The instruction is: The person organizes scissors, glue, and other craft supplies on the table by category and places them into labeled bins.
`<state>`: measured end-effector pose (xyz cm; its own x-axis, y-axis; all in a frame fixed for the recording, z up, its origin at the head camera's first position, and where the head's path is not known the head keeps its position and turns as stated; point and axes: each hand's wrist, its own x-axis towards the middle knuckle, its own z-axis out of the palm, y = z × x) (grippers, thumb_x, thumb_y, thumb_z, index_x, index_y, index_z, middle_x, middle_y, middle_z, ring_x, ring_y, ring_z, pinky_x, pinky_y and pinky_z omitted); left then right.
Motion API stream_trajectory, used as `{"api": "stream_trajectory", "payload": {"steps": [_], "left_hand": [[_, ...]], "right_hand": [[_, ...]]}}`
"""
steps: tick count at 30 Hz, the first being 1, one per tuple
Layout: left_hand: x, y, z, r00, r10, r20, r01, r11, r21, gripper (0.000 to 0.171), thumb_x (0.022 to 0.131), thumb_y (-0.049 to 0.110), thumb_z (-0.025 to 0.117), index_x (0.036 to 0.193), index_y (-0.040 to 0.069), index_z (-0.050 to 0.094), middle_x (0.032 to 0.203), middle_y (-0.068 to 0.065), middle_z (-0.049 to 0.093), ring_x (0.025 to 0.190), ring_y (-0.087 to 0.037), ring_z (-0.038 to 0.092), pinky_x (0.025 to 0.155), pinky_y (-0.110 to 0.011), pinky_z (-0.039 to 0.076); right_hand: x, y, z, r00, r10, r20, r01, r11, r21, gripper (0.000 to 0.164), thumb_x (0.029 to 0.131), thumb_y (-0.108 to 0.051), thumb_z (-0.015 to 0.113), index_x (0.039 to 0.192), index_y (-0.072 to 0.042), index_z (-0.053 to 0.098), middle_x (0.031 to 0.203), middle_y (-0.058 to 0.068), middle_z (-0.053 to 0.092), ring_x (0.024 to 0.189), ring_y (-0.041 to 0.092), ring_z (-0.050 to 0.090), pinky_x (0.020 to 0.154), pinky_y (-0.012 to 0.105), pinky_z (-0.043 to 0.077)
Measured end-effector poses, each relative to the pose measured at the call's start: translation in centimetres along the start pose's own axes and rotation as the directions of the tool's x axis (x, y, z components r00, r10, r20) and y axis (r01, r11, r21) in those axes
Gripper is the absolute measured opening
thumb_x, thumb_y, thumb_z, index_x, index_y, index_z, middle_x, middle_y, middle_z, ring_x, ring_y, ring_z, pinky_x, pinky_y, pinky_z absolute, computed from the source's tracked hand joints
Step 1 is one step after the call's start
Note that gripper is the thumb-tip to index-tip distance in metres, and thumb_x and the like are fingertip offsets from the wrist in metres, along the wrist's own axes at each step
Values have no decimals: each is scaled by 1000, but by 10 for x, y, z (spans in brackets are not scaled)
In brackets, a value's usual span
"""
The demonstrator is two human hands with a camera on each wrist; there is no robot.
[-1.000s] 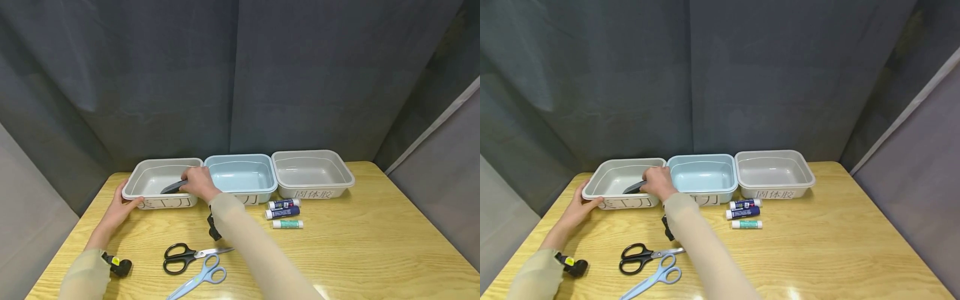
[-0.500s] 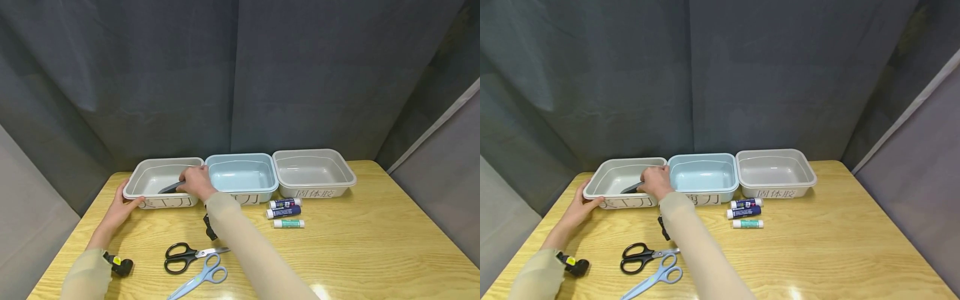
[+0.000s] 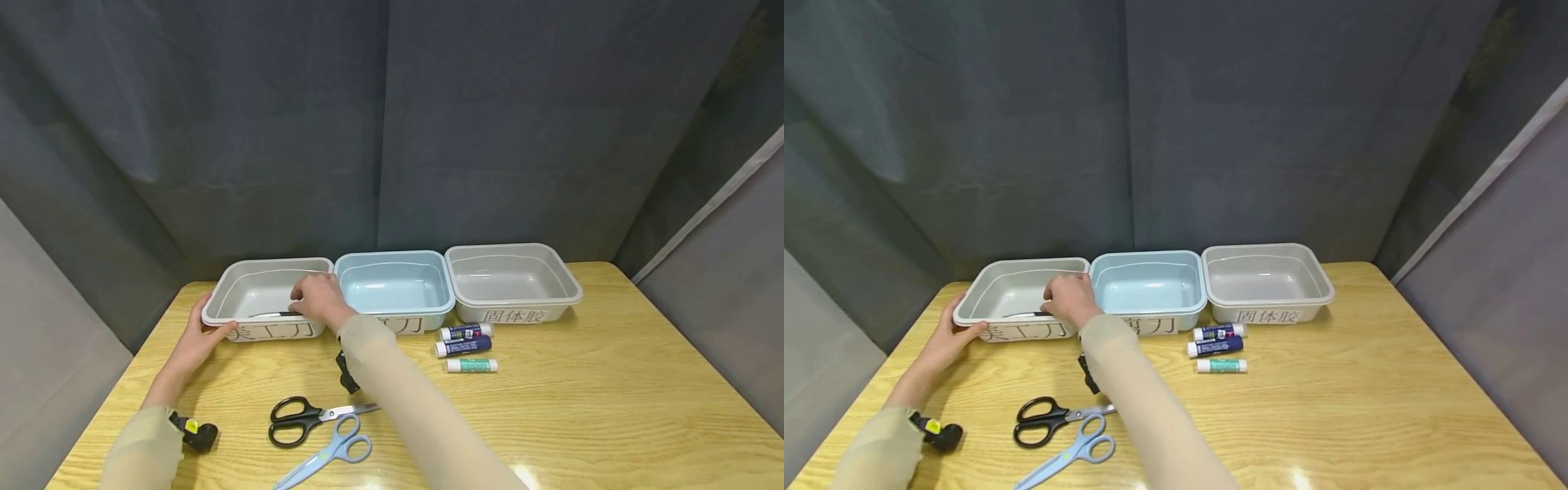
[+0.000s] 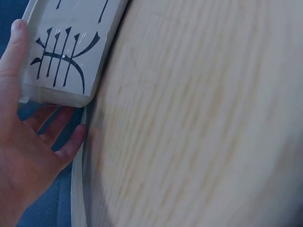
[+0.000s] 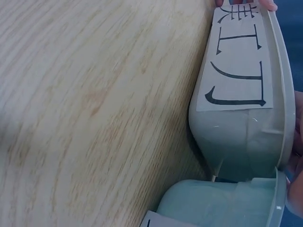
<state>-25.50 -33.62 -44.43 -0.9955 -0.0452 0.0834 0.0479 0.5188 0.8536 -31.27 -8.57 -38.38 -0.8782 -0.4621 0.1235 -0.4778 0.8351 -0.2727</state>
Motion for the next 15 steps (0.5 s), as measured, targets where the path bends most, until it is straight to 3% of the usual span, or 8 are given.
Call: {"api": "stream_trajectory", "payload": {"steps": [7, 15], "left_hand": [[2, -1, 1, 1000, 14, 4, -14, 1000, -5, 89, 87, 31, 60, 146, 11, -3, 146, -25, 15, 127, -39, 23, 101, -57, 20], [6, -2, 3, 1000, 28, 12, -28, 1000, 0, 89, 88, 28, 60, 146, 12, -5, 145, -26, 17, 125, -38, 27, 100, -55, 22]], "right_hand": [[-6, 8, -5, 998, -63, -30, 64, 997, 38, 20, 84, -36, 63, 98, -25, 70, 95, -14, 68, 91, 5, 59, 88, 29, 38], [-20, 25, -17, 990, -139, -25, 141, 978, 154, 20, 83, -32, 64, 97, -19, 70, 88, -9, 66, 79, 4, 56, 72, 20, 43]]}}
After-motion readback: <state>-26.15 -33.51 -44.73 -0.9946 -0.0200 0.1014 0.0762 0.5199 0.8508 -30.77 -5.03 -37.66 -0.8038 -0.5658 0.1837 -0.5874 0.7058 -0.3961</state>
